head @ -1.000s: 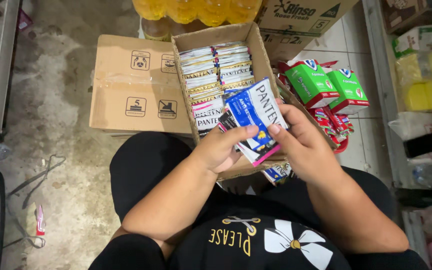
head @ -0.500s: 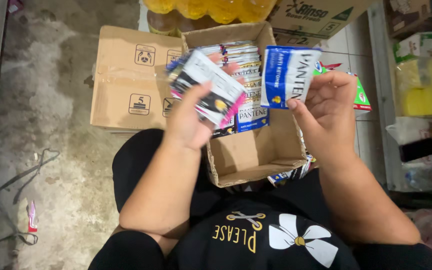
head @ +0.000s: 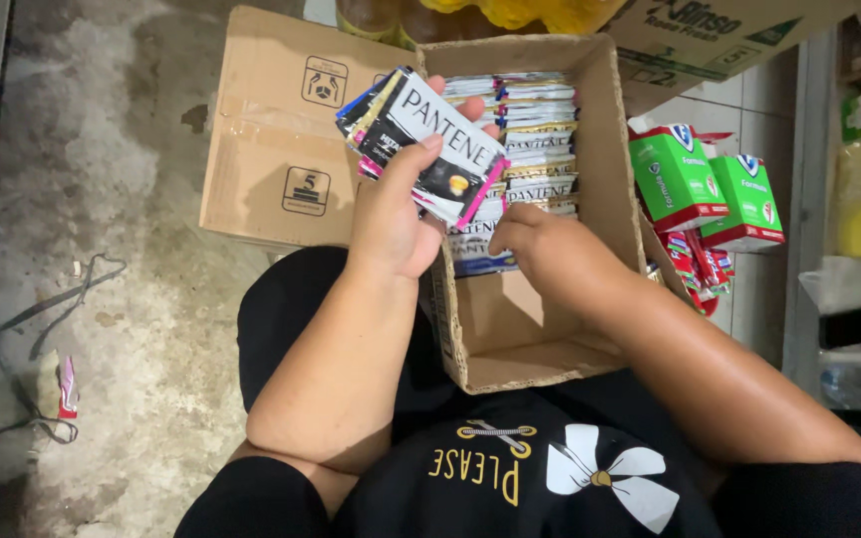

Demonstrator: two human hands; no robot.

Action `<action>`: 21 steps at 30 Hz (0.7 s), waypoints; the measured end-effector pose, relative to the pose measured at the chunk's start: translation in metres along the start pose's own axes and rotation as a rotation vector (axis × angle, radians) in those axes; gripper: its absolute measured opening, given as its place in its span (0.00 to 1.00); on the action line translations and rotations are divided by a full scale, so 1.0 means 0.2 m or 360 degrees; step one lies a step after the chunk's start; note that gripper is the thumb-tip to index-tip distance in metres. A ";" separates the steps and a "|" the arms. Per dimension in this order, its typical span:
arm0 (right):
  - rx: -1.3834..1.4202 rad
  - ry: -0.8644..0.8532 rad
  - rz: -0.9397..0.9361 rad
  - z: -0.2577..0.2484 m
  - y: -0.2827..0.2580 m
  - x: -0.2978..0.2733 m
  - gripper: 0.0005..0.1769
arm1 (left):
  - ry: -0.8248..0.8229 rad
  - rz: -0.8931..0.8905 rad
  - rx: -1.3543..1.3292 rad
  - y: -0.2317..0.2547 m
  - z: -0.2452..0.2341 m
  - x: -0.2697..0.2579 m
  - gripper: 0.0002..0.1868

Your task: The person sits on the floor and organizes small sachets of Pantene shampoo and conditioner. They pick up individual sachets from a cardboard box, inspect them, and place them back into the box in a neat, stacked arrangement.

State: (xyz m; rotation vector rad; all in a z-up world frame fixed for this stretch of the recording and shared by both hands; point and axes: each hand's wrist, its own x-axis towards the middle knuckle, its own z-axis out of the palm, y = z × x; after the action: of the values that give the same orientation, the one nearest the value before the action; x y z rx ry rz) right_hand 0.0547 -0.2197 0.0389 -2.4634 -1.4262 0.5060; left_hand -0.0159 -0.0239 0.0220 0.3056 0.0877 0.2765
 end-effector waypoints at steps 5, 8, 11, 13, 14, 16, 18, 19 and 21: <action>-0.0104 0.0031 -0.0162 0.06 0.04 0.03 0.19 | -0.0072 -0.0072 -0.0067 -0.01 -0.02 -0.01 0.31; -0.0163 -0.0011 -0.0168 0.04 0.06 0.03 0.19 | -0.0082 -0.0114 -0.0078 -0.03 -0.03 -0.01 0.31; -0.0069 0.0048 -0.0132 0.05 0.07 0.02 0.20 | -0.0085 -0.0143 -0.0114 -0.05 -0.03 0.00 0.31; 0.0032 0.0115 -0.0127 0.07 0.07 0.02 0.20 | -0.0077 -0.0155 -0.0135 -0.06 -0.03 0.00 0.32; 0.0081 0.0134 -0.0130 0.08 0.07 0.02 0.19 | -0.0070 -0.0154 -0.0132 -0.06 -0.03 -0.01 0.32; 0.0058 0.0100 -0.0145 0.09 0.06 0.02 0.20 | -0.0047 -0.0144 -0.0107 -0.05 -0.02 -0.01 0.32; -0.0089 -0.0003 -0.0169 0.09 0.05 0.02 0.21 | -0.0022 -0.0126 -0.0059 -0.05 -0.01 -0.01 0.32; -0.0145 0.0029 -0.0194 0.08 0.04 0.02 0.21 | -0.0026 -0.0117 -0.0050 -0.04 -0.01 0.00 0.32; -0.0249 0.0077 -0.0237 0.06 0.01 0.00 0.22 | -0.0020 -0.0106 -0.0039 -0.04 -0.01 -0.01 0.31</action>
State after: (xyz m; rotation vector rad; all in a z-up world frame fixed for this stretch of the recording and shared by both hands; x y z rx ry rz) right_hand 0.0517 -0.2196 0.0269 -2.4416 -1.6714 0.3125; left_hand -0.0151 -0.0316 0.0175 0.2793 0.0817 0.2092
